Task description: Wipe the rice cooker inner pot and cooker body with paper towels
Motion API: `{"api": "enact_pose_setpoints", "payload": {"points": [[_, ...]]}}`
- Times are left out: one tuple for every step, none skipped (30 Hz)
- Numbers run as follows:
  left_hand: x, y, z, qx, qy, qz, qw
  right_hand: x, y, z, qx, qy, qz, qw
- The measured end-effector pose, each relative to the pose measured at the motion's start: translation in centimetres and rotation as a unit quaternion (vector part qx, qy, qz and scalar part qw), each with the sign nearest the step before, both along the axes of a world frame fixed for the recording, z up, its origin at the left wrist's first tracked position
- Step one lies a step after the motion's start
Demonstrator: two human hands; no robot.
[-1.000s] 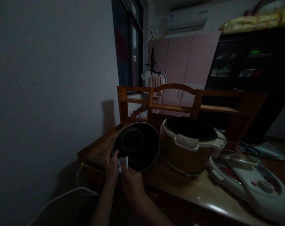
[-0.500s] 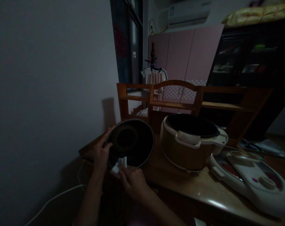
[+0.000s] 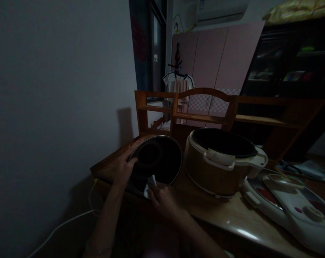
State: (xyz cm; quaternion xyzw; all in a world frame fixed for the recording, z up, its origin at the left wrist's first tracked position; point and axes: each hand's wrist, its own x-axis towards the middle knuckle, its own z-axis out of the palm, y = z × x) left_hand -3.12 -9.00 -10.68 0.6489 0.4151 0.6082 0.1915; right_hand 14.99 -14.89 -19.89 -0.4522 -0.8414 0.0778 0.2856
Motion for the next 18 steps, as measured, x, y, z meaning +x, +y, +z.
{"api": "enact_pose_setpoints", "payload": {"points": [[-0.1,0.1,0.0,-0.002,-0.005,-0.003,1.0,-0.3,0.0,0.0,0.0,0.007,0.001,1.0],[-0.1,0.1,0.0,-0.004,-0.007,-0.006,1.0,-0.8,0.0,0.1,-0.003,0.015,0.004,1.0],[-0.1,0.2,0.0,-0.005,-0.008,-0.007,1.0,-1.2,0.1,0.1,-0.011,0.023,0.01,1.0],[-0.2,0.2,0.0,-0.006,-0.006,-0.007,1.0,-1.7,0.2,0.1,-0.022,0.032,0.016,0.999],[-0.2,0.1,0.0,-0.007,-0.003,-0.007,1.0,-2.1,0.3,0.2,-0.036,0.042,0.025,0.998],[-0.2,0.1,0.0,-0.008,-0.001,-0.006,1.0,-2.6,0.5,0.3,-0.052,0.052,0.032,0.997],[-0.1,0.1,0.0,-0.008,0.002,-0.005,1.0,-3.1,0.6,0.5,-0.069,0.065,0.041,0.995],[-0.1,0.0,0.0,-0.007,0.003,-0.004,1.0,-3.5,0.7,0.6,-0.086,0.081,0.05,0.992],[-0.1,0.0,0.0,-0.005,0.004,-0.001,1.0,-3.9,0.8,0.8,-0.102,0.099,0.061,0.988],[0.0,-0.1,-0.1,-0.002,0.005,0.003,1.0,-4.2,0.9,0.9,-0.116,0.121,0.072,0.983],[0.0,-0.1,-0.1,0.0,0.006,0.007,1.0,-4.5,1.0,1.0,-0.127,0.144,0.081,0.978],[0.0,-0.1,-0.1,0.002,0.007,0.012,1.0,-4.7,1.0,1.1,-0.134,0.164,0.088,0.973],[-0.1,-0.1,-0.1,0.003,0.008,0.018,1.0,-4.9,1.0,1.2,-0.136,0.178,0.093,0.97],[-0.1,-0.2,-0.2,0.004,0.008,0.023,1.0,-5.0,1.0,1.3,-0.135,0.188,0.095,0.968],[-0.1,-0.2,-0.2,0.004,0.007,0.027,1.0,-5.0,1.0,1.3,-0.133,0.191,0.096,0.968],[-0.1,-0.2,-0.2,0.005,0.006,0.028,1.0,-4.9,0.9,1.3,-0.131,0.188,0.096,0.969],[-0.2,-0.3,-0.3,0.005,0.005,0.029,1.0,-4.9,0.9,1.3,-0.129,0.18,0.094,0.971],[-0.2,-0.3,-0.3,0.006,0.004,0.029,1.0,-4.7,0.8,1.4,-0.125,0.172,0.092,0.973]]}}
